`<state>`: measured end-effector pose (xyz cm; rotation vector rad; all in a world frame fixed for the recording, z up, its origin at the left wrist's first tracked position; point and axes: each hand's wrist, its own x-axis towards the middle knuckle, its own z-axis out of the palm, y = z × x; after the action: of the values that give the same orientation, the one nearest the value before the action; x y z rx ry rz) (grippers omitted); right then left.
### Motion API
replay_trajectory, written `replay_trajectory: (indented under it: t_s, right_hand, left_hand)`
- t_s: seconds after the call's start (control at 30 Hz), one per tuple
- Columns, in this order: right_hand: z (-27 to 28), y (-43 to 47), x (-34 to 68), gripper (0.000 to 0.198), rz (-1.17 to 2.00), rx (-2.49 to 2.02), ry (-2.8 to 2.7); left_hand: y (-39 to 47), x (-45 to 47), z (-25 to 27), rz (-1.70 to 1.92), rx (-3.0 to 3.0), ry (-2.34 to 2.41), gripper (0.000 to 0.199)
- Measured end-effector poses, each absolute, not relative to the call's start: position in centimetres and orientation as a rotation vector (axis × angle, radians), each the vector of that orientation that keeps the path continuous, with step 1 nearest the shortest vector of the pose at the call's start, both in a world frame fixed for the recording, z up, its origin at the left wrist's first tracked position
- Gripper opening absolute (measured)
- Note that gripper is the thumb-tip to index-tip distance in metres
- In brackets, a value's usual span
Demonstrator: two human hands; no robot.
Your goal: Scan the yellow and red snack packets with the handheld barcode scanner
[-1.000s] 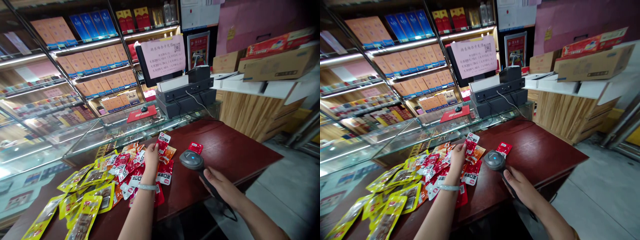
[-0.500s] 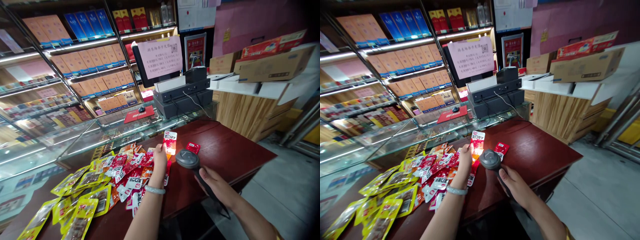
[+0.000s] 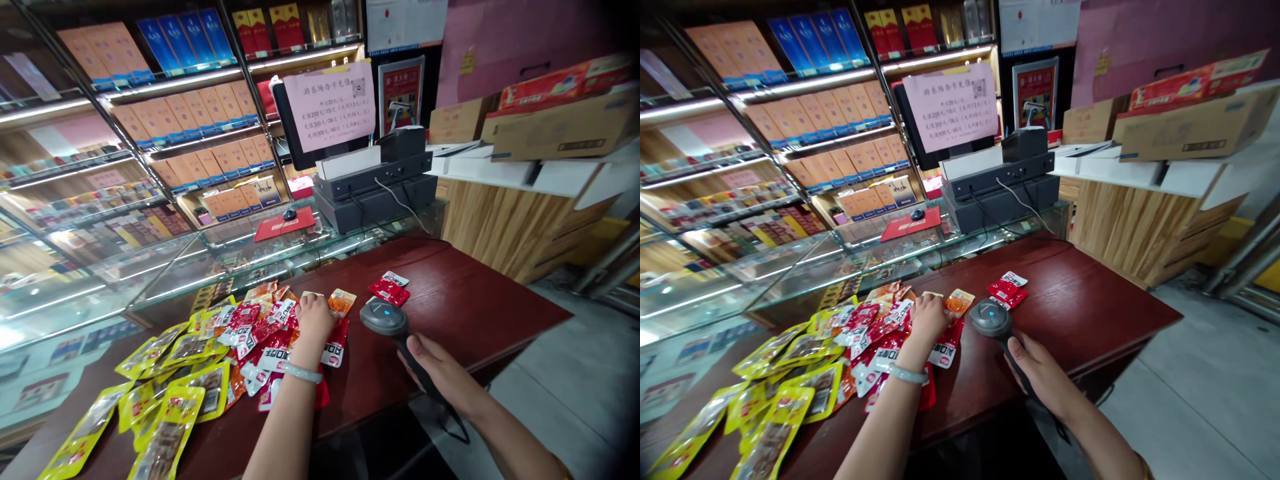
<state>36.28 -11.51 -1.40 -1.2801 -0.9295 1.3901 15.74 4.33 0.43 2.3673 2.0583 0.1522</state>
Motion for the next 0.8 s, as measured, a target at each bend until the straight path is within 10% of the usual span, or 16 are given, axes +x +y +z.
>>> replay_trajectory:
  t_s: [0.53,0.8]
  right_hand:
    - [-1.0,-11.0,36.2,0.058,1.345,-1.264,-0.788]
    - [-1.0,-11.2,36.7,0.056,1.367,-1.249,-0.848]
  left_hand:
    - [4.2,17.1,-0.5,0.412,2.123,1.823,0.025]
    - [5.2,19.1,-2.3,0.838,1.708,1.116,0.053]
